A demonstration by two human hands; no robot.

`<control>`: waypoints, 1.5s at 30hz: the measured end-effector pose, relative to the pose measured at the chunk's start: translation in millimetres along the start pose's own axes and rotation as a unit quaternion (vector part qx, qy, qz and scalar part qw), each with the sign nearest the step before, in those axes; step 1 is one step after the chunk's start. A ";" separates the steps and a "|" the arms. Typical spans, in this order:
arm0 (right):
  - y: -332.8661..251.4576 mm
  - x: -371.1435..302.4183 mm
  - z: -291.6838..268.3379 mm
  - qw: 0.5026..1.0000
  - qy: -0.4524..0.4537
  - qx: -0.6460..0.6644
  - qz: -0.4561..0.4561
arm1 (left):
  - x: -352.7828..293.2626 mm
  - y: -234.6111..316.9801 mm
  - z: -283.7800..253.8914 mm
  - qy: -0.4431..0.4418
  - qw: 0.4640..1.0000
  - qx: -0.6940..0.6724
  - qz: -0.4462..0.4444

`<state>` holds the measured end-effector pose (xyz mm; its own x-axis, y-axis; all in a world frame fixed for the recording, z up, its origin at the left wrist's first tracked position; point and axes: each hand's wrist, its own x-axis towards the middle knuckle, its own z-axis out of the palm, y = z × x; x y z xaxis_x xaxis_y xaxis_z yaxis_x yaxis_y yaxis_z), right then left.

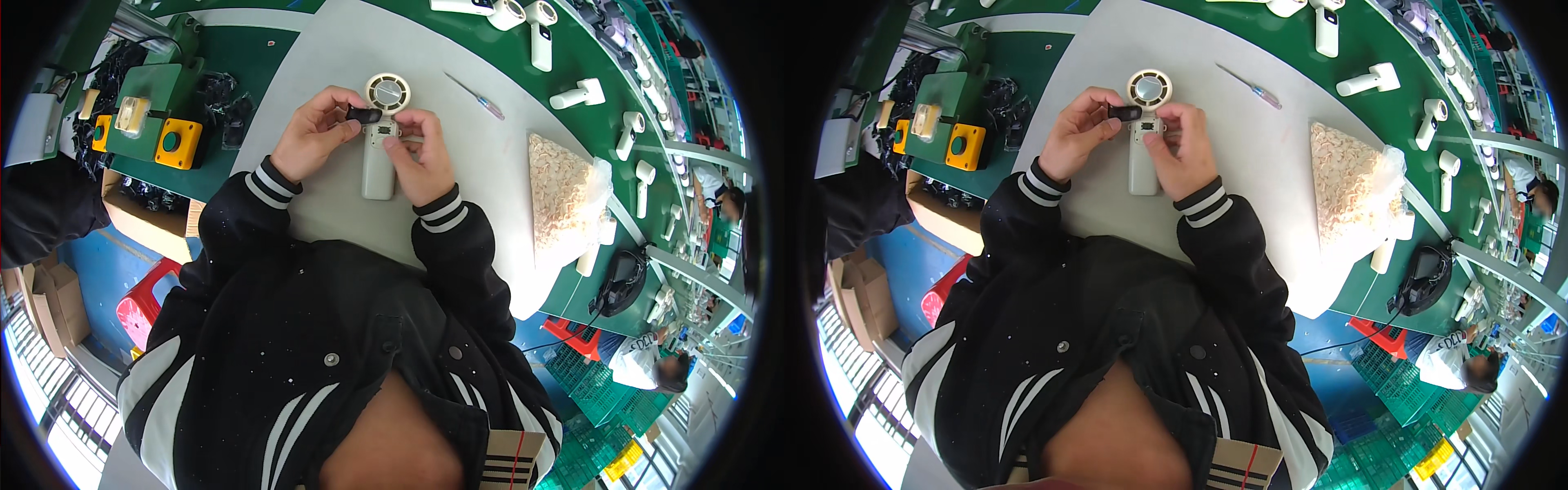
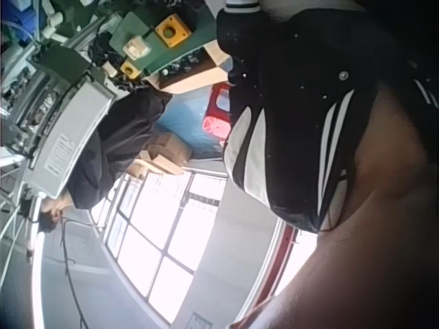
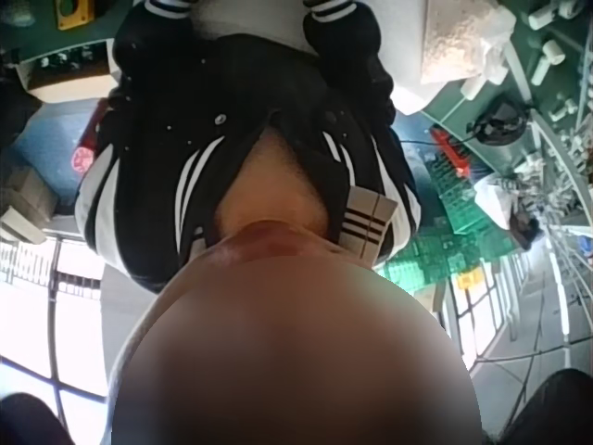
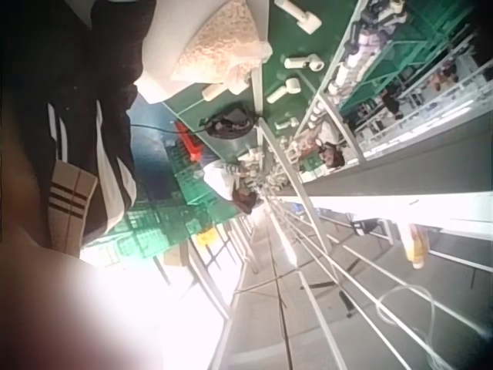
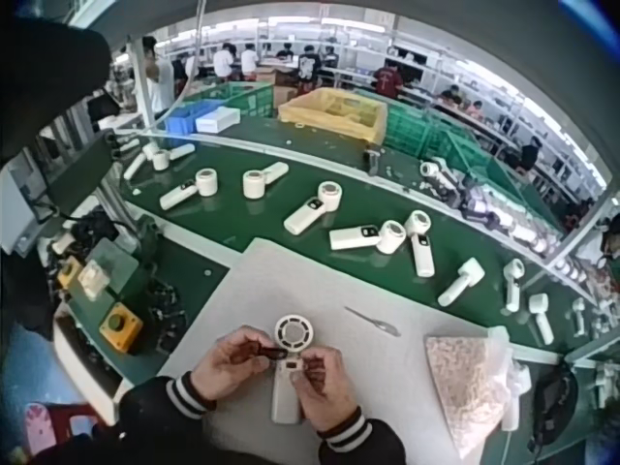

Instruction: Assembling components of a small handheld electronic device at a factory workstation.

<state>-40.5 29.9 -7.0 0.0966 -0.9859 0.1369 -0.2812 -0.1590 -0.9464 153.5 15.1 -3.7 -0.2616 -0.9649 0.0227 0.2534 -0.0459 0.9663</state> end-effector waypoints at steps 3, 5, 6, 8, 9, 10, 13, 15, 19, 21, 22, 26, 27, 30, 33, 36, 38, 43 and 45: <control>1.6 2.3 -10.8 0.999 0.007 0.053 0.009 | 0.7 1.5 -1.5 -0.043 0.992 0.114 0.023; -2.0 4.6 -12.4 0.998 -0.017 0.062 0.017 | 0.4 9.3 4.1 -0.045 0.991 0.126 0.016; -3.9 5.8 -13.1 0.996 -0.041 0.069 0.023 | 0.4 12.9 6.7 -0.047 0.989 0.137 0.010; -7.8 8.5 -14.7 0.992 -0.088 0.081 0.036 | 0.8 19.3 11.7 -0.052 0.986 0.157 0.001; -9.7 10.2 -15.6 0.989 -0.111 0.086 0.043 | 1.5 22.2 14.0 -0.055 0.985 0.166 -0.004; -8.6 9.2 -13.8 0.989 -0.114 0.087 0.041 | 0.9 20.1 16.6 -0.052 0.984 0.167 -0.004; -4.6 7.8 -9.8 0.997 -0.072 0.021 0.034 | 1.8 12.7 24.9 0.021 0.973 0.225 0.036; -1.7 7.9 -8.9 0.998 -0.044 -0.023 0.027 | 4.0 8.0 31.6 0.069 0.960 0.264 0.063; -1.4 5.6 -6.2 0.998 -0.020 -0.043 0.042 | 1.6 -7.1 26.0 0.106 0.944 0.303 0.076; -0.8 4.2 -6.5 0.997 -0.010 -0.054 0.047 | -1.1 -14.8 25.4 0.136 0.930 0.331 0.085; -1.3 4.4 -4.8 0.997 -0.010 -0.052 0.047 | -2.4 -12.5 23.8 0.136 0.929 0.332 0.084; -0.8 1.2 -0.5 0.995 -0.012 -0.082 0.052 | -10.1 -8.8 20.2 0.069 0.848 0.519 0.078; 0.2 -1.0 -0.6 0.994 -0.010 -0.093 0.057 | -11.6 -10.1 20.2 0.048 0.824 0.559 0.077; 2.4 -3.2 10.5 0.995 -0.020 -0.096 0.030 | -17.6 0.0 23.5 0.037 0.876 0.478 0.054; 13.1 2.7 2.8 0.994 -0.035 -0.104 -0.005 | -2.5 1.6 31.2 -0.001 0.934 0.357 -0.001; 6.3 -4.0 -6.4 0.995 0.052 -0.080 0.002 | 6.1 -16.4 53.1 -0.010 0.943 0.327 0.054; -0.6 -1.2 -6.7 0.995 0.096 -0.025 -0.012 | 9.7 -20.9 61.4 0.026 0.945 0.314 0.086; -0.1 -5.1 -32.8 0.986 0.101 0.127 -0.027 | 14.6 -18.5 81.6 0.024 0.954 0.282 0.102; 0.7 -1.1 -35.0 0.975 0.070 0.210 -0.024 | 12.9 -12.8 79.2 0.025 0.959 0.266 0.097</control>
<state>-74.3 29.0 2.5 -0.0403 -0.9800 0.1946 0.1387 -0.1984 -0.9703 73.2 23.7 4.5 -0.2101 -0.9535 0.2159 -0.2214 0.2615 0.9395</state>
